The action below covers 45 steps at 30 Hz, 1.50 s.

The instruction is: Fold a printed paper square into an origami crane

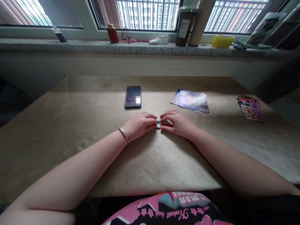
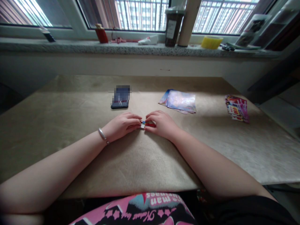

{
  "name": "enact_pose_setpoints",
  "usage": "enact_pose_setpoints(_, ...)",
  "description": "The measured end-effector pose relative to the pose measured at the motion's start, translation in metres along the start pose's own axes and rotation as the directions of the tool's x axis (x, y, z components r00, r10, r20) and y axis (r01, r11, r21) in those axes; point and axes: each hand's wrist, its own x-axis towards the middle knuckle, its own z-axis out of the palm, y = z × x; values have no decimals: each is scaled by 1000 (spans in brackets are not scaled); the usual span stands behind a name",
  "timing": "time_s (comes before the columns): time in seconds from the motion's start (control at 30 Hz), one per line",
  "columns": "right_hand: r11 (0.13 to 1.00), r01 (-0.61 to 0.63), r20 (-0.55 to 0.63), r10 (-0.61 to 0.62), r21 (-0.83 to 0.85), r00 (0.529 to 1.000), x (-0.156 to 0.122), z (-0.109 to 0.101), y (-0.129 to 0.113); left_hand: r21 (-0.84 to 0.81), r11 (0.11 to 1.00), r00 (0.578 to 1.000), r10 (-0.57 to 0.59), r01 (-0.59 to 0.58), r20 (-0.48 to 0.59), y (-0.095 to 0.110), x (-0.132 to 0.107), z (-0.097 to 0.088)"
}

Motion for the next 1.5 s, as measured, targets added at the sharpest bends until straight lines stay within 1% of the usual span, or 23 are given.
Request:
enact_pose_setpoints(0.07, 1000, 0, -5, 0, -14, 1000, 0, 1, -1, -5, 1000, 1000, -16, 16, 12, 1, 1, 0)
enact_pose_setpoints(0.2, 999, -6, -18, 5, -47, 1000, 0, 3, -4, 10, 994, 994, -111, 111, 10, 2, 2, 2)
enact_pose_setpoints(0.27, 998, -12, -17, 11, -63, 1000, 0, 3, -5, 27, 991, 991, -129, 129, 16, 3, 2, 2)
enact_pose_setpoints(0.37, 998, -15, -16, 14, -61, 1000, 0, 2, -6, 35, 993, 993, -112, 111, 30, 3, 2, 2)
enact_pose_setpoints(0.6, 1000, 17, -2, -17, 12, 1000, -1, 3, -3, 6, 998, 996, -63, 62, 59, 6, 0, -1)
enact_pose_setpoints(0.77, 999, 22, 15, -21, -49, 1000, -1, 0, -5, -18, 997, 997, -79, 80, 27, 8, 0, 0)
enact_pose_setpoints(0.9, 993, 42, 31, -39, -110, 999, 0, -2, -8, -141, 988, 998, -68, 68, 9, 9, -1, 3)
enact_pose_setpoints(0.97, 992, 38, 29, -35, -121, 999, 0, -2, -9, -171, 982, 997, -77, 76, 4, 10, -1, 3)
enact_pose_setpoints(1.07, 992, 32, 27, -29, -122, 999, 1, -1, -10, -128, 987, 995, -99, 98, 0, 11, 0, 2)
enact_pose_setpoints(1.2, 995, 35, 27, -33, -98, 999, 0, -1, -11, -69, 994, 997, -79, 79, 4, 10, 2, 4)
enact_pose_setpoints(1.33, 996, 48, 43, -45, -76, 998, -1, -3, -10, -83, 995, 998, -65, 64, -17, 7, 2, 7)
enact_pose_setpoints(1.43, 995, 12, 40, -8, -101, 999, -1, -4, -9, -114, 992, 999, -52, 50, -14, 5, 2, 7)
enact_pose_setpoints(1.5, 992, -16, 30, 20, -125, 999, -1, -4, -8, -118, 990, 997, -71, 72, 6, 4, 2, 6)
